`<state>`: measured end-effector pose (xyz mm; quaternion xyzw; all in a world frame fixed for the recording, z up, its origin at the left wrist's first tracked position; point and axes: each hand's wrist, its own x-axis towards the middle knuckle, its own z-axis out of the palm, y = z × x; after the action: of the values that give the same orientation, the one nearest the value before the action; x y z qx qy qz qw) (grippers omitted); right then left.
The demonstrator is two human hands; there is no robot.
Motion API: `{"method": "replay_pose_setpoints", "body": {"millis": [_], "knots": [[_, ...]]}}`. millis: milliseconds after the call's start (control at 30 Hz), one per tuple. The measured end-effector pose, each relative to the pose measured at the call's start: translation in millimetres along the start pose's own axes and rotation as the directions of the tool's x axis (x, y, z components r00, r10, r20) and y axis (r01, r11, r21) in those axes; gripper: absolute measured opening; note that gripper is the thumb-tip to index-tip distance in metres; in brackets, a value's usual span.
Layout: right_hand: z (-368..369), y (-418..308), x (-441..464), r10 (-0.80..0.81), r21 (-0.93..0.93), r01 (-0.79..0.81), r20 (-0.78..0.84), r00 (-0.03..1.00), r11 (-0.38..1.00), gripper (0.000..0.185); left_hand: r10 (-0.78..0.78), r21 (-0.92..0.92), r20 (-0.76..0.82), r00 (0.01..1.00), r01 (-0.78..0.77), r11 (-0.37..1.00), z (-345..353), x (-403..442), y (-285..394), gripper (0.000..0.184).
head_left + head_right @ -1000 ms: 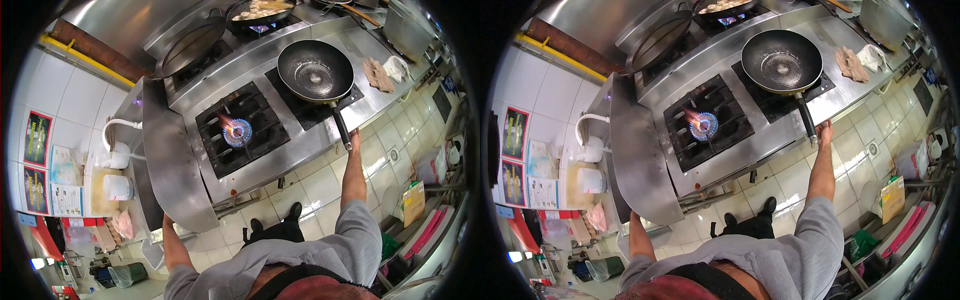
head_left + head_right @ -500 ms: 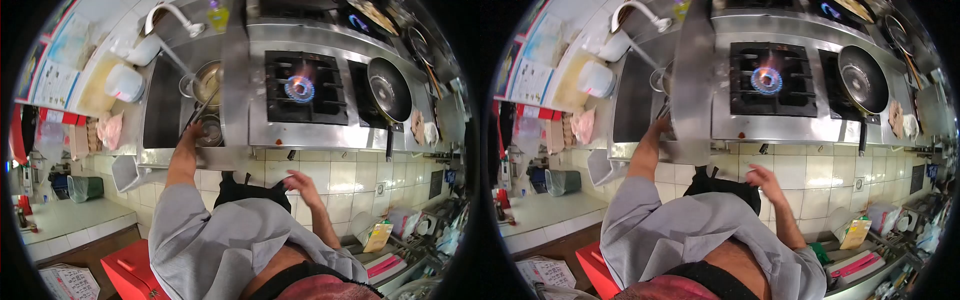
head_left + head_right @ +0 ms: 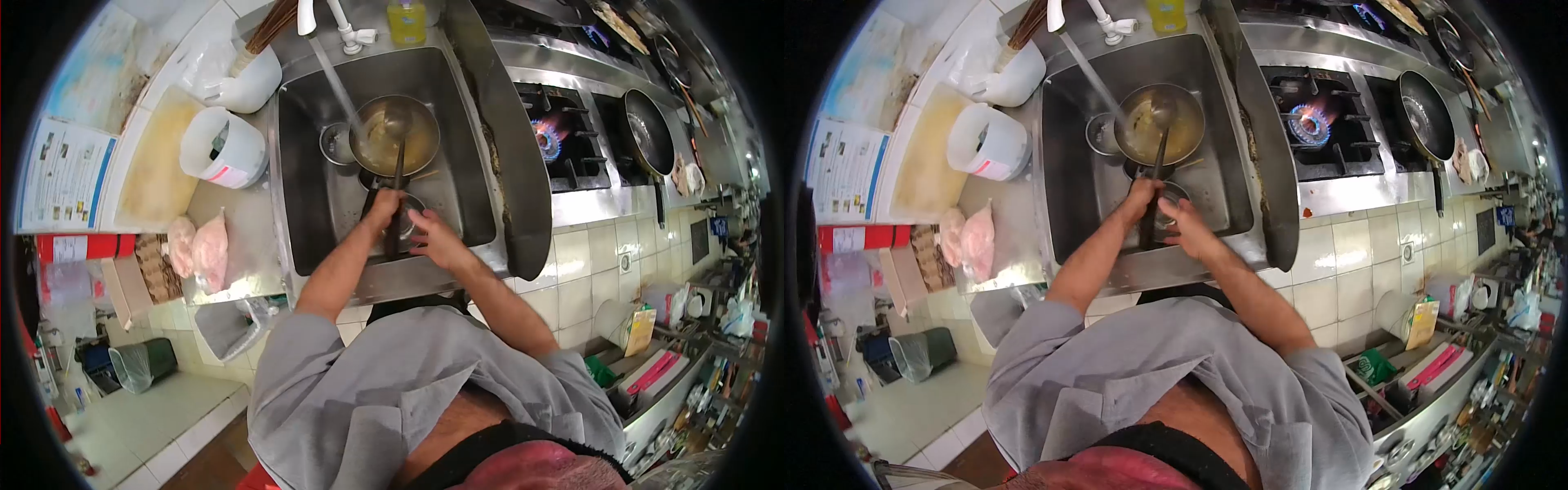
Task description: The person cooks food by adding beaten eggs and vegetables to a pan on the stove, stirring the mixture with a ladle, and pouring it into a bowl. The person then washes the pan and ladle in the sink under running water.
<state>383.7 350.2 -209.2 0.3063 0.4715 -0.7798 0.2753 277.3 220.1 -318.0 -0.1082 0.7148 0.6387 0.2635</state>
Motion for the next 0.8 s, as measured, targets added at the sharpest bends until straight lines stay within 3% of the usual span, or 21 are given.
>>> {"method": "replay_pose_setpoints", "body": {"millis": [33,67,100,133,167,200,233,267,300,333,367,400,433,467,500,533,600,667,700,733,800], "knots": [[5.2,-2.6,7.0,-0.009,0.006,0.010,-0.009,1.000,1.000,0.088,-0.002,-0.029,0.013,1.000,0.002,1.000,6.7,-14.4,16.3,0.015],[8.5,-7.1,13.1,0.013,0.066,-0.024,0.159,0.987,0.998,0.084,-0.059,-0.187,-0.023,0.998,0.054,0.981,18.2,-12.7,11.1,0.019],[11.3,-11.1,16.1,0.027,0.115,-0.068,0.326,0.945,0.991,0.081,-0.061,-0.179,-0.139,0.988,0.036,0.983,28.7,-18.5,18.1,0.025],[12.6,-11.8,15.8,0.024,0.117,-0.065,0.322,0.946,0.991,0.081,-0.065,-0.169,-0.256,0.964,0.022,0.985,31.9,-24.6,24.6,0.031],[13.2,-12.3,9.9,0.028,0.047,-0.044,0.301,0.953,0.998,0.072,-0.068,-0.169,-0.251,0.966,0.025,0.985,26.8,-27.0,25.5,0.031],[13.8,-15.1,4.7,0.029,-0.030,-0.021,0.280,0.959,0.999,0.063,0.198,0.113,-0.259,0.945,-0.174,0.978,20.3,-26.5,28.7,0.038],[15.9,-16.6,-2.0,-0.006,-0.046,0.013,0.150,0.989,0.999,0.050,0.442,0.384,-0.198,0.875,-0.346,0.856,10.7,-27.3,31.0,0.046],[15.8,-21.3,-8.5,-0.007,-0.044,0.014,0.150,0.989,0.999,0.050,0.308,0.468,0.078,0.948,-0.308,0.828,-17.0,-15.8,49.8,0.053],[13.0,-26.5,-14.9,-0.034,-0.205,0.070,0.176,0.984,0.976,0.054,0.515,0.705,-0.197,0.834,-0.244,0.666,-18.3,-21.9,74.7,0.052],[11.7,-29.0,-20.8,-0.059,-0.355,0.130,0.202,0.978,0.926,0.058,0.608,0.745,-0.223,0.762,-0.269,0.610,-23.7,-15.9,101.5,0.052],[12.2,-27.2,-28.2,-0.084,-0.447,0.140,0.143,0.986,0.883,0.064,0.844,0.812,-0.111,0.525,-0.441,0.381,-30.3,9.1,109.7,0.053],[14.0,-29.0,-36.5,-0.109,-0.436,0.154,0.125,0.986,0.887,0.064,0.853,0.804,-0.087,0.515,-0.469,0.365,-34.8,34.7,120.1,0.053],[14.9,-29.9,-47.1,-0.120,-0.589,0.144,0.079,0.990,0.795,0.066,0.836,0.861,0.154,0.526,-0.487,0.148,-36.8,58.2,129.7,0.055],[14.0,-27.1,-56.9,-0.136,-0.722,0.112,0.026,0.990,0.683,0.068,0.761,0.856,0.385,0.522,-0.511,-0.083,-38.6,76.7,134.5,0.057],[9.7,-17.0,-60.9,-0.248,-0.796,0.167,0.023,0.969,0.582,0.062,0.580,0.899,0.342,0.739,-0.438,0.028,-45.5,95.5,131.8,0.056],[-0.6,-8.9,-61.3,-0.288,-0.789,0.169,-0.011,0.958,0.591,0.062,0.360,0.937,0.278,0.890,-0.334,0.102,-51.5,114.8,139.8,0.055],[-26.2,7.1,-67.1,-0.367,-0.931,0.195,0.072,0.928,0.309,0.062,0.027,0.974,0.220,0.975,-0.218,-0.056,-60.8,121.3,172.2,0.059],[-32.7,9.1,-89.2,-0.375,-0.951,0.165,0.057,0.925,0.261,0.062,-0.145,0.948,0.240,0.960,-0.199,0.248,-92.9,168.9,160.0,0.054],[-34.0,9.1,-99.9,-0.355,-0.969,0.146,0.067,0.933,0.200,0.062,-0.314,0.834,0.217,0.924,-0.009,0.552,-102.8,160.6,164.7,0.049],[-36.5,9.1,-108.2,-0.371,-0.970,0.138,0.055,0.927,0.200,0.062,-0.470,0.619,0.251,0.846,0.233,0.750,-110.1,143.9,173.0,0.044],[-37.6,11.7,-120.2,-0.413,-0.981,0.161,0.102,0.905,0.111,0.062,-0.482,0.517,0.243,0.842,0.308,0.799,-118.2,122.8,186.0,0.038]]}}
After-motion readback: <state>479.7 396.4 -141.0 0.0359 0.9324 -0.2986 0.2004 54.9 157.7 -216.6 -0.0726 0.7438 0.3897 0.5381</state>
